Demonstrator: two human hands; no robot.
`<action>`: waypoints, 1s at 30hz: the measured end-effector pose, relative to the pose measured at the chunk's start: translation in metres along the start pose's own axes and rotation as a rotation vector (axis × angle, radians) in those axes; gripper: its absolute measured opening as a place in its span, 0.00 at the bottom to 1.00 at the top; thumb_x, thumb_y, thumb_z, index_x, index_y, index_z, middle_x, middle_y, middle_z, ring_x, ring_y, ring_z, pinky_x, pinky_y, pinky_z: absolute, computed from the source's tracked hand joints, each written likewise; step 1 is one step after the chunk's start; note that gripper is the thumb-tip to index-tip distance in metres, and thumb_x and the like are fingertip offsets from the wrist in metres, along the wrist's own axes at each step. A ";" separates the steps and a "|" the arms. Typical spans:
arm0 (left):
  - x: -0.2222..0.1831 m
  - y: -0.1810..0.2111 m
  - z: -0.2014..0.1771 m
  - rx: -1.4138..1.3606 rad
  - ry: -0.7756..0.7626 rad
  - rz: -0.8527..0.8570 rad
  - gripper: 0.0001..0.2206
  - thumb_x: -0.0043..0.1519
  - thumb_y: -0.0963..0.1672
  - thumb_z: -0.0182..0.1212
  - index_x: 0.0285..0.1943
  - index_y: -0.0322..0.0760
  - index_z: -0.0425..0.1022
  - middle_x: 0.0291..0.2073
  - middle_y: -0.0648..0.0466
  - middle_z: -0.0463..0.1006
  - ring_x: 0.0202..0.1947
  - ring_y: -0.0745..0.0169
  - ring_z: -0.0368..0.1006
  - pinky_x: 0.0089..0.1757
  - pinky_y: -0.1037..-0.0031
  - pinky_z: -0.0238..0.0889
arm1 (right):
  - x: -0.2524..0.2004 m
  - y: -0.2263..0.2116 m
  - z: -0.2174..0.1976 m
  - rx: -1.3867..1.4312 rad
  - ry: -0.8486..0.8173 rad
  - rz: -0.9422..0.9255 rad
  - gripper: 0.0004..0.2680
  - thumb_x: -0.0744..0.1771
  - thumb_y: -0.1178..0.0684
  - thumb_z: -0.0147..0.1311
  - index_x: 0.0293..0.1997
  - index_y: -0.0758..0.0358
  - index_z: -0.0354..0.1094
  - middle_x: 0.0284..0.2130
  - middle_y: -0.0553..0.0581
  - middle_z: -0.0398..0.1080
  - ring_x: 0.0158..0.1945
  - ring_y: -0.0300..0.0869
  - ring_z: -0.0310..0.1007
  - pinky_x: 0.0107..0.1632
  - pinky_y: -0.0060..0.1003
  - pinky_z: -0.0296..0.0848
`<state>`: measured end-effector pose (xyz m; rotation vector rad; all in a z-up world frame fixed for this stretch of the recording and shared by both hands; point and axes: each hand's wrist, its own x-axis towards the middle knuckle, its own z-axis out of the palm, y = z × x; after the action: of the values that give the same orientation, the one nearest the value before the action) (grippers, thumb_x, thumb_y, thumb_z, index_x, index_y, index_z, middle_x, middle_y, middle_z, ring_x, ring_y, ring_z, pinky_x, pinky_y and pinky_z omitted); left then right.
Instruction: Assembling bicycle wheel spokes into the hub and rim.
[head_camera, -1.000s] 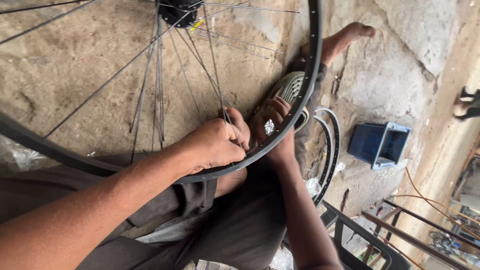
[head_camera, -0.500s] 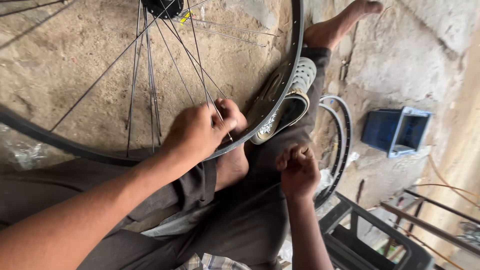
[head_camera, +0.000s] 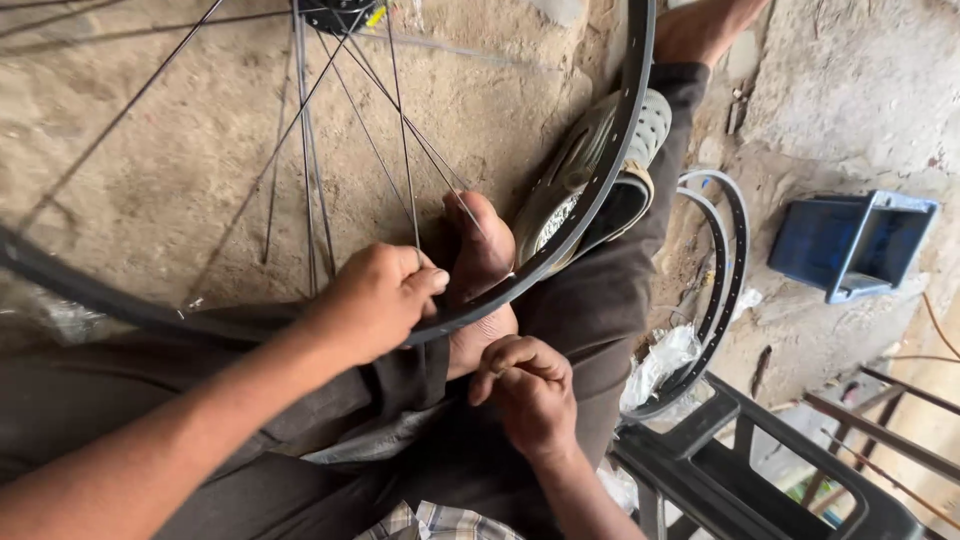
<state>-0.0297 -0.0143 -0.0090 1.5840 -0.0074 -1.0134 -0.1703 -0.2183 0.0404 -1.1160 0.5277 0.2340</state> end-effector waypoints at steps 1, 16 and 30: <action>0.005 -0.009 0.010 -0.035 0.080 0.141 0.14 0.64 0.47 0.58 0.31 0.33 0.80 0.19 0.50 0.82 0.19 0.62 0.78 0.27 0.69 0.70 | 0.001 0.001 0.003 -0.056 0.062 0.026 0.03 0.65 0.65 0.51 0.39 0.73 0.70 0.36 0.64 0.72 0.32 0.48 0.76 0.37 0.41 0.77; 0.001 0.031 0.015 -0.175 0.024 0.004 0.16 0.65 0.48 0.59 0.30 0.32 0.81 0.19 0.46 0.81 0.20 0.59 0.80 0.28 0.68 0.73 | 0.010 0.034 0.027 -0.184 0.316 -0.140 0.05 0.70 0.64 0.54 0.48 0.74 0.74 0.40 0.60 0.78 0.43 0.41 0.77 0.52 0.35 0.75; 0.003 0.034 0.014 -0.185 -0.023 0.049 0.15 0.64 0.48 0.59 0.32 0.32 0.82 0.26 0.48 0.85 0.33 0.60 0.85 0.39 0.67 0.75 | 0.005 0.028 0.001 0.164 0.175 -0.160 0.05 0.72 0.63 0.45 0.44 0.73 0.68 0.38 0.67 0.76 0.37 0.48 0.79 0.41 0.38 0.77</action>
<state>-0.0189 -0.0374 0.0171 1.3976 0.0307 -0.9658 -0.1780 -0.2061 0.0162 -1.0175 0.5986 -0.0462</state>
